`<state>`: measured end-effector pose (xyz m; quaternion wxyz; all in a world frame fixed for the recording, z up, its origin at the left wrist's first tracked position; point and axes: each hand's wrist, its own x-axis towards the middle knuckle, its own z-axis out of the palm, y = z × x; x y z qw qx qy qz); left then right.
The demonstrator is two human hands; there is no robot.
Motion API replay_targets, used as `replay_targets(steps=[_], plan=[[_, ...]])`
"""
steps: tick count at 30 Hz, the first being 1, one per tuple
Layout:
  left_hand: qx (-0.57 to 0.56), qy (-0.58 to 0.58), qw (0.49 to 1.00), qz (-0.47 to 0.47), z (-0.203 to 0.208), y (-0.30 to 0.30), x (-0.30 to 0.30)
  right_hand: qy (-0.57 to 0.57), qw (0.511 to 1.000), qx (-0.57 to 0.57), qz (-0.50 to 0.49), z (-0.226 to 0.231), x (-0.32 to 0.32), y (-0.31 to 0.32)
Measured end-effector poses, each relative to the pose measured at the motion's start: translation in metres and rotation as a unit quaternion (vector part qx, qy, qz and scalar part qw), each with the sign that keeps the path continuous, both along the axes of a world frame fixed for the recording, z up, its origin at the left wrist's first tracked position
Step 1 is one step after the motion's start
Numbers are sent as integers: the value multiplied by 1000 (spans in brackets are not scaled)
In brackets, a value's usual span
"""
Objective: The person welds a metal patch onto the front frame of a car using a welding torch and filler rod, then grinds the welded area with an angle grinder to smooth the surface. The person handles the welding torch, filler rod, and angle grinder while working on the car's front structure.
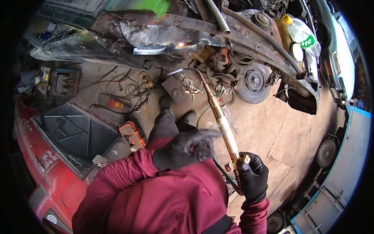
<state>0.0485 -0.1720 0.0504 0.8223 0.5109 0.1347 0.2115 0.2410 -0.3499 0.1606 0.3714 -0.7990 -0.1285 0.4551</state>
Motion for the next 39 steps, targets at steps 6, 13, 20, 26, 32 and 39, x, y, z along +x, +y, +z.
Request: replay_targets(steps=[6, 13, 20, 26, 32, 39], plan=[[-199, 123, 972, 18, -10, 20, -46, -7, 1000, -4, -6, 5, 4, 4], [-79, 224, 971, 36, -6, 44, -75, -30, 999, -19, -17, 25, -7, 23], [-221, 170, 942, 189, -17, 125, -77, -67, 996, -50, -39, 53, -37, 59], [-220, 216, 941, 139, -24, 162, -80, -81, 990, -97, -65, 72, -58, 84], [-175, 241, 949, 107, -27, 170, -92, -100, 988, -89, -81, 75, -69, 95], [91, 345, 925, 131, -14, 177, -135, -92, 989, -66, -91, 70, -67, 80]])
